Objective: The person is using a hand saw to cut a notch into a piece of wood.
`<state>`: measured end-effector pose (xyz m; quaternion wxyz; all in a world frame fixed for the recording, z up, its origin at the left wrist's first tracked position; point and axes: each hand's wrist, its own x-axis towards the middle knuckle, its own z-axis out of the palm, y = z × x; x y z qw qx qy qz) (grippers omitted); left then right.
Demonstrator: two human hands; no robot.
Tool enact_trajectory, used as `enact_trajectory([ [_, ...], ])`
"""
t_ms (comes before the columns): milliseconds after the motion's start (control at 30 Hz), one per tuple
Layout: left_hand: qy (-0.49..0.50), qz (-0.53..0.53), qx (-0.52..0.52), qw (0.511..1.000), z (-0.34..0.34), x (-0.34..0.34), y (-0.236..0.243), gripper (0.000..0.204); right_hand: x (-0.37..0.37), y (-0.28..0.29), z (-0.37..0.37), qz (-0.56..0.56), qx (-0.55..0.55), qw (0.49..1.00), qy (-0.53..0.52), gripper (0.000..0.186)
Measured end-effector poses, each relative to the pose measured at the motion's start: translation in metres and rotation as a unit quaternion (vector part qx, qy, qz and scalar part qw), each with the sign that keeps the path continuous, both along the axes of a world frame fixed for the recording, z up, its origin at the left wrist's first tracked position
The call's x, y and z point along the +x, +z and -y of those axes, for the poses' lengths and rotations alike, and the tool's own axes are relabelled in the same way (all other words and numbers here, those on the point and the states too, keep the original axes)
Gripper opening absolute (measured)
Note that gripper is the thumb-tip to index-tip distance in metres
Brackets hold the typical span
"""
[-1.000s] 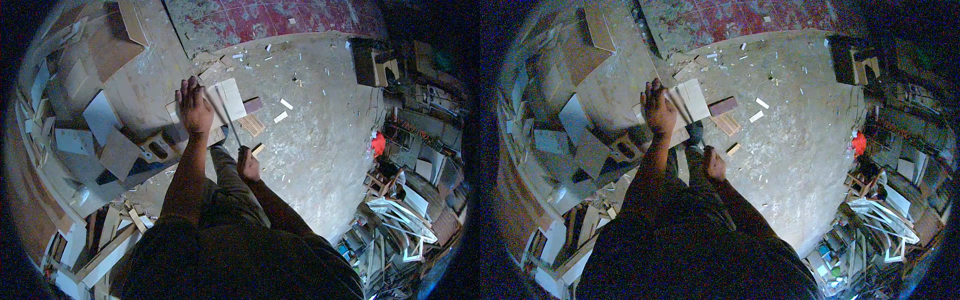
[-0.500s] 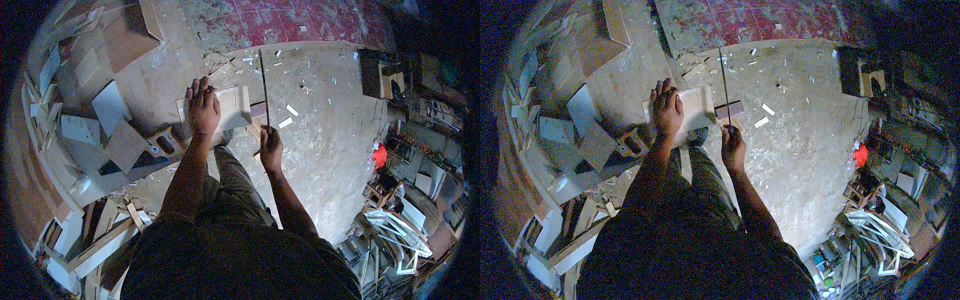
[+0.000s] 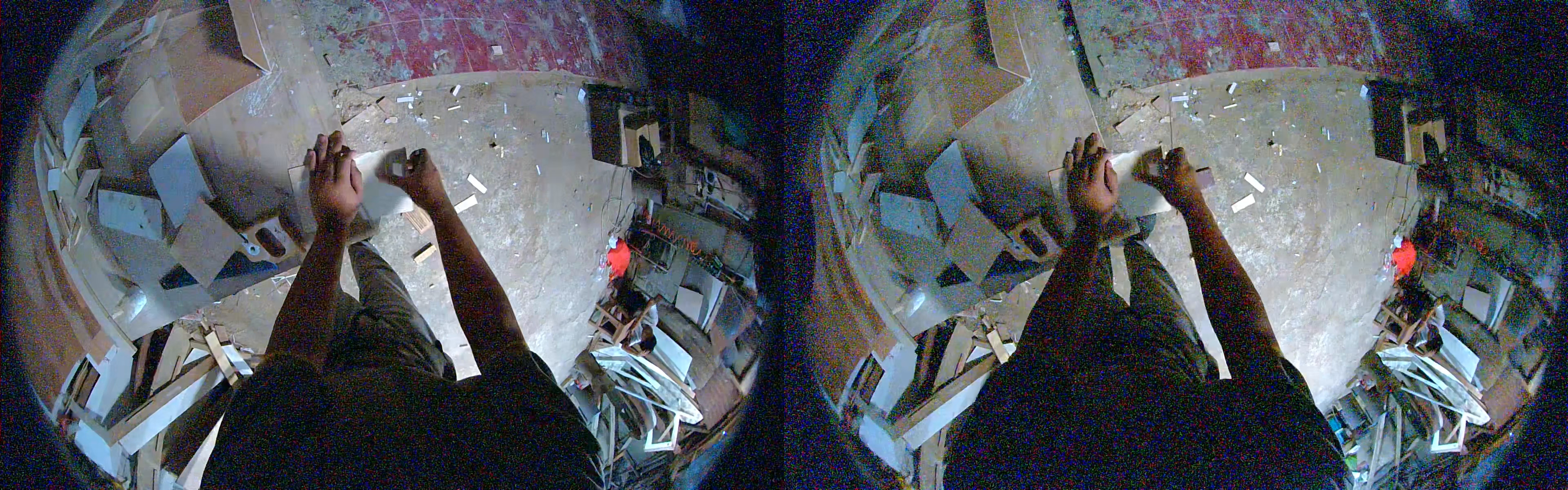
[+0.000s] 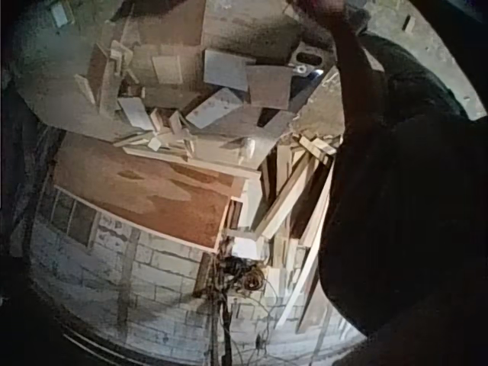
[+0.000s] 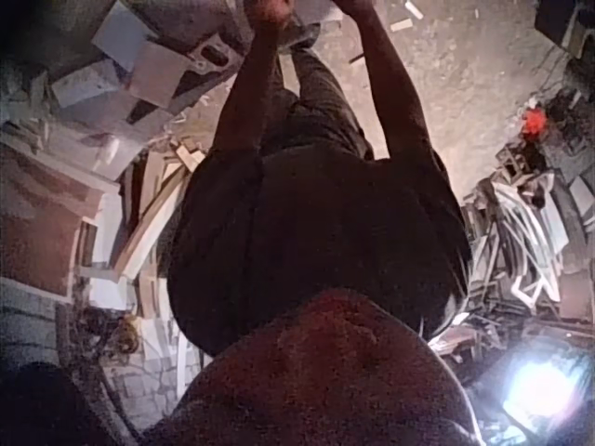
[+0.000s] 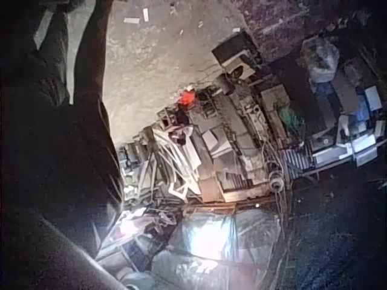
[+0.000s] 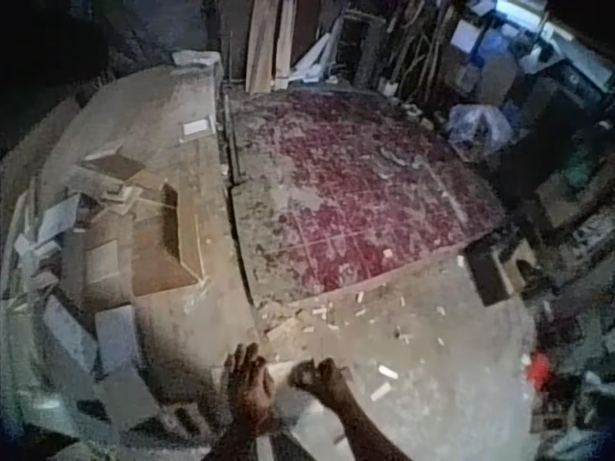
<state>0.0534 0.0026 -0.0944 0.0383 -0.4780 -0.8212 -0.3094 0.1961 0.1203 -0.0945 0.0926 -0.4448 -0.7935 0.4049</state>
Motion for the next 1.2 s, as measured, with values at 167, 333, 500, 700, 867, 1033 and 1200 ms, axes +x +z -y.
enact_trajectory([
  [167, -0.002, 0.007, -0.008, 1.000, -0.004, 0.002, 0.001, 0.018, -0.005, 0.008, -0.040, 0.048, -0.097, 0.989, -0.098, 0.051],
  [333, 0.007, 0.009, 0.004, 1.000, 0.001, 0.000, -0.001, 0.018, 0.001, 0.023, -0.033, -0.045, -0.272, 0.949, -0.156, 0.046],
  [500, 0.013, 0.008, -0.012, 1.000, -0.003, 0.002, 0.003, 0.022, 0.009, -0.004, -0.018, 0.084, -0.228, 0.969, -0.045, 0.053],
  [700, 0.011, 0.000, -0.020, 1.000, 0.000, 0.000, 0.003, 0.024, -0.006, -0.020, -0.015, 0.155, -0.080, 0.985, -0.003, 0.051],
  [867, -0.002, 0.005, -0.006, 1.000, -0.006, 0.004, 0.002, 0.024, 0.004, -0.036, -0.016, 0.205, 0.184, 0.939, 0.205, 0.051],
  [1033, 0.013, 0.003, -0.014, 1.000, -0.005, 0.004, 0.007, 0.024, 0.030, 0.006, -0.006, 0.030, 0.128, 0.991, -0.010, 0.038],
  [1200, 0.010, 0.008, -0.056, 0.998, 0.001, 0.003, 0.010, 0.021, 0.034, 0.081, 0.023, 0.031, -0.021, 0.999, -0.015, 0.017],
])
